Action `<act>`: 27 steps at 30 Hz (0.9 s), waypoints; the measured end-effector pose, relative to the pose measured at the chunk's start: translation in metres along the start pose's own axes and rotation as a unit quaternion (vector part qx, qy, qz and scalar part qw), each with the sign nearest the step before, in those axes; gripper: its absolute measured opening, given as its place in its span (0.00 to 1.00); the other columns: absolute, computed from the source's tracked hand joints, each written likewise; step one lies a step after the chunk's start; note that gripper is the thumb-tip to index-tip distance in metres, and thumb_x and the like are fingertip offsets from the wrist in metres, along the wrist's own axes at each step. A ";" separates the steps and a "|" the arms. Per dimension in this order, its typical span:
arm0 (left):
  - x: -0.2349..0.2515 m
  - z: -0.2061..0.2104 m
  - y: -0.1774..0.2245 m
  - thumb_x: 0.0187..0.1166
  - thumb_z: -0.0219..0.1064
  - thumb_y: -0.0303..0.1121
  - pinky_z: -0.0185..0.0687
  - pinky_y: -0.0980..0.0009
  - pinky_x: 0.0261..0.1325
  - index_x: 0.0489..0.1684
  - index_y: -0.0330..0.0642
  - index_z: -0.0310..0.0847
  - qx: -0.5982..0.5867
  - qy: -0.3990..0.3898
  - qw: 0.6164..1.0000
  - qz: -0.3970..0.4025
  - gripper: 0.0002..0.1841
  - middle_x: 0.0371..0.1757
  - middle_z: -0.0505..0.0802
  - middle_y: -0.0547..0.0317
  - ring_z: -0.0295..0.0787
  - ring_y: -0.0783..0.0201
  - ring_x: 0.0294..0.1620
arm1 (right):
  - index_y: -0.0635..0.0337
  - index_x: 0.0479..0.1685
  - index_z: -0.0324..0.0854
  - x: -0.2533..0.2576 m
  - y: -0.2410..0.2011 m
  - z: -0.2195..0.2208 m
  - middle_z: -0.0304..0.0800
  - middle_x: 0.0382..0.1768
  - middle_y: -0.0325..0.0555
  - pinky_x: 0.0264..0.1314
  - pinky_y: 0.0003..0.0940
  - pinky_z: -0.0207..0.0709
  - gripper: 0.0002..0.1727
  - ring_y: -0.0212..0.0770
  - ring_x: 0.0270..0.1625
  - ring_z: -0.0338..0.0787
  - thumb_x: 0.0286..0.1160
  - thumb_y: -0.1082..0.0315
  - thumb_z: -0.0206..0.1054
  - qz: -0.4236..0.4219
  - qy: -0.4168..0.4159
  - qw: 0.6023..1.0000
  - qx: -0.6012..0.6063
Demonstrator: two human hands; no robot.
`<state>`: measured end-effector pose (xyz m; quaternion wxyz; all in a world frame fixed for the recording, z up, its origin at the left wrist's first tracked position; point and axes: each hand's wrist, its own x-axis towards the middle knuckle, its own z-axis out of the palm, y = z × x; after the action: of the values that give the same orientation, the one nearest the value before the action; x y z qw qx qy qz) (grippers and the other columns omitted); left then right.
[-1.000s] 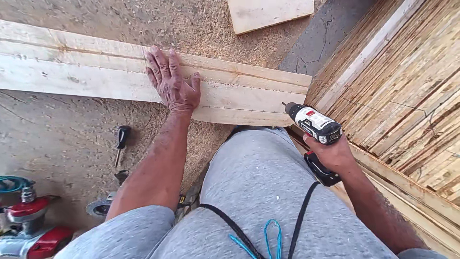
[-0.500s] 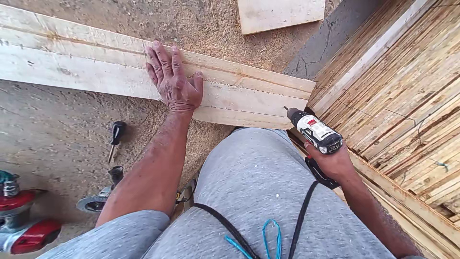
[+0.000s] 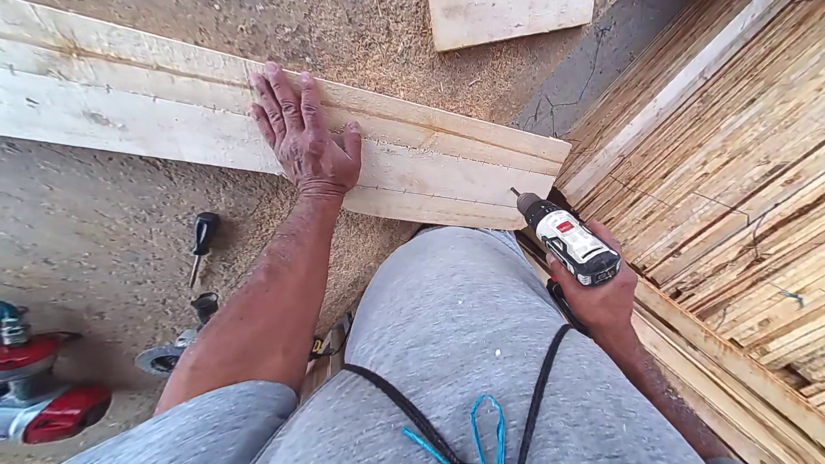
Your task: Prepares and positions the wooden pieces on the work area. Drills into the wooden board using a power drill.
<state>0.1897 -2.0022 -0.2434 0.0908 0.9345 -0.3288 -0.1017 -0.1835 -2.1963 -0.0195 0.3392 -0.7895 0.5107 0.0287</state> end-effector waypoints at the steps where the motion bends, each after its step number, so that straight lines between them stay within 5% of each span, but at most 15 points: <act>1: 0.000 0.000 0.000 0.80 0.50 0.67 0.32 0.36 0.93 0.95 0.52 0.54 0.000 0.002 1.000 0.001 0.44 0.96 0.53 0.43 0.40 0.40 0.97 | 0.78 0.77 0.69 -0.001 -0.002 0.002 0.89 0.66 0.58 0.75 0.32 0.83 0.48 0.36 0.68 0.90 0.58 0.57 0.85 0.009 0.008 1.000 -0.001; 5: -0.001 0.001 0.000 0.80 0.49 0.67 0.32 0.36 0.93 0.95 0.53 0.54 0.001 0.002 1.000 0.003 0.44 0.97 0.53 0.43 0.40 0.41 0.97 | 0.71 0.74 0.74 -0.002 -0.003 -0.001 0.93 0.60 0.45 0.73 0.28 0.85 0.40 0.28 0.63 0.91 0.60 0.61 0.85 0.032 -0.043 0.996 0.078; 12: 0.000 -0.002 0.001 0.80 0.50 0.67 0.32 0.36 0.93 0.95 0.52 0.54 0.005 -0.007 1.000 -0.003 0.44 0.97 0.52 0.42 0.40 0.40 0.97 | 0.66 0.76 0.73 0.004 -0.001 -0.006 0.93 0.60 0.40 0.73 0.27 0.84 0.39 0.26 0.62 0.91 0.62 0.63 0.83 0.060 -0.106 0.984 0.127; 16: 0.000 0.001 0.000 0.80 0.51 0.66 0.32 0.36 0.93 0.95 0.53 0.55 0.005 0.003 1.000 0.001 0.44 0.97 0.53 0.43 0.40 0.41 0.97 | 0.65 0.57 0.81 0.002 0.001 -0.010 0.96 0.42 0.44 0.48 0.37 0.94 0.26 0.39 0.40 0.97 0.62 0.63 0.84 0.151 -0.079 0.970 0.171; 20: 0.000 -0.003 0.001 0.80 0.50 0.66 0.33 0.36 0.93 0.95 0.52 0.55 0.004 -0.008 1.000 0.001 0.44 0.96 0.53 0.42 0.40 0.40 0.97 | 0.65 0.70 0.77 0.000 -0.003 -0.020 0.95 0.55 0.40 0.66 0.29 0.88 0.35 0.28 0.57 0.94 0.62 0.60 0.83 0.109 -0.104 0.981 0.122; 23: 0.001 -0.003 0.002 0.80 0.50 0.66 0.32 0.37 0.93 0.95 0.53 0.54 0.003 -0.008 1.000 0.002 0.44 0.97 0.52 0.42 0.40 0.40 0.97 | 0.64 0.60 0.80 0.001 -0.003 -0.018 0.97 0.47 0.41 0.57 0.33 0.93 0.29 0.34 0.48 0.97 0.60 0.63 0.84 0.130 -0.081 0.978 0.142; 27: 0.000 -0.003 0.001 0.80 0.51 0.66 0.32 0.37 0.94 0.95 0.53 0.54 0.004 -0.010 1.000 0.000 0.44 0.96 0.53 0.42 0.40 0.40 0.97 | 0.63 0.60 0.81 -0.002 -0.006 -0.018 0.96 0.46 0.39 0.55 0.31 0.93 0.28 0.32 0.46 0.96 0.61 0.61 0.84 0.140 -0.086 0.977 0.138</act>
<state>0.1897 -2.0029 -0.2398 0.0834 0.9339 -0.3300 -0.1099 -0.1852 -2.2034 -0.0025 0.4801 -0.6505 0.5841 0.0725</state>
